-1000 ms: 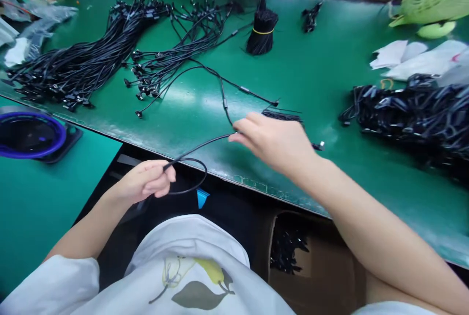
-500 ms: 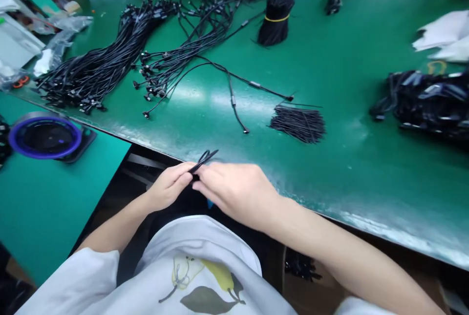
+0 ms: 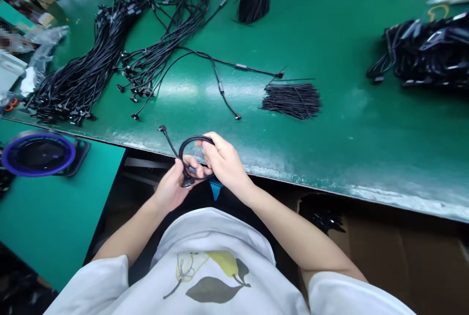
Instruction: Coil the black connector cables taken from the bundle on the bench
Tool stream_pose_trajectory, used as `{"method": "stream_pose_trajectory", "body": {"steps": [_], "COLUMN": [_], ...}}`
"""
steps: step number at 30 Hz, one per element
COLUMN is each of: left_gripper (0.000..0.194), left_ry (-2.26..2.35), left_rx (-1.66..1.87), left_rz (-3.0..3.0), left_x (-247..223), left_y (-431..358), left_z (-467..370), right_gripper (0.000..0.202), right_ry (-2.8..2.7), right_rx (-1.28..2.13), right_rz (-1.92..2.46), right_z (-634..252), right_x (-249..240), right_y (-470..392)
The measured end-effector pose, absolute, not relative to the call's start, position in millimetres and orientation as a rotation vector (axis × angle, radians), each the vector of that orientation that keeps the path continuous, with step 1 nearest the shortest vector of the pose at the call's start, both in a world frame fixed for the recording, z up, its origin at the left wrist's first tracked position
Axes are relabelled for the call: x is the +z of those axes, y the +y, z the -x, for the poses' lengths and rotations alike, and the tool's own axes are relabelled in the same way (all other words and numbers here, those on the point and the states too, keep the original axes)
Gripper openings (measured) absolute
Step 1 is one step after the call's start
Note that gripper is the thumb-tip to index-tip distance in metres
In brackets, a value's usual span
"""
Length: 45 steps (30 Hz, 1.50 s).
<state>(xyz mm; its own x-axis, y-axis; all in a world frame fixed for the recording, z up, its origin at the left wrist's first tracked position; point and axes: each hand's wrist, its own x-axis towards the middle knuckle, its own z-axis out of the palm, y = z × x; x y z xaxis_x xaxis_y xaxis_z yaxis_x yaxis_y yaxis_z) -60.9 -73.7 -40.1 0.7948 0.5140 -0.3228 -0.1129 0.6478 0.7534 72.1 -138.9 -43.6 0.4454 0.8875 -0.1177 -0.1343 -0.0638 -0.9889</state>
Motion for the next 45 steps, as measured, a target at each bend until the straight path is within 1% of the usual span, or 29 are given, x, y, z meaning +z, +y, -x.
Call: {"method": "stream_pose_trajectory", "body": {"steps": [6, 10, 14, 17, 21, 25, 28, 32, 35, 38, 41, 45], "left_gripper": [0.042, 0.045, 0.047, 0.046, 0.047, 0.056, 0.052, 0.048, 0.05, 0.053, 0.049, 0.05], "left_ry": [0.641, 0.669, 0.554, 0.492, 0.548, 0.573, 0.548, 0.481, 0.447, 0.453, 0.418, 0.4], "left_rx": [0.692, 0.509, 0.548, 0.545, 0.471, 0.37, 0.343, 0.263, 0.152, 0.1, 0.054, 0.067], "left_rz": [-0.626, -0.669, -0.594, -0.579, -0.789, -0.993, -1.12, -1.27, -1.405, -1.521, -1.599, -1.539], "left_x": [-40, -44, -44, -36, -30, -41, -52, -57, -52, -48, -48, -53], "left_y": [-69, -79, -92, -87, -81, -90, -96, -93, -85, -78, -74, -78], "left_z": [56, 54, 54, 57, 61, 67, 73, 78, 79, 76, 72, 66], "right_gripper": [0.017, 0.015, 0.012, 0.019, 0.039, 0.041, 0.039, 0.056, 0.059, 0.058, 0.052, 0.044], "right_ry": [-0.73, -0.41, -0.221, -0.285, -0.348, -0.283, -0.299, -0.373, -0.381, -0.385, -0.398, -0.396], "right_rx": [0.886, 0.976, 1.125, 1.175, 1.306, 1.225, 1.223, 1.277, 1.231, 1.142, 1.013, 1.008], "right_rz": [1.288, 1.077, 0.942, 0.915, 0.874, 0.896, 0.852, 0.824, 0.858, 0.892, 0.901, 0.955], "right_z": [-58, -57, -60, -59, -63, -69, -64, -54, -53, -58, -62, -61], "right_x": [-46, -48, -44, -46, -50, -39, -29, -27, -33, -39, -38, -32], "right_y": [-136, -130, -129, -133, -141, -146, -150, -152, -150, -147, -146, -144]}}
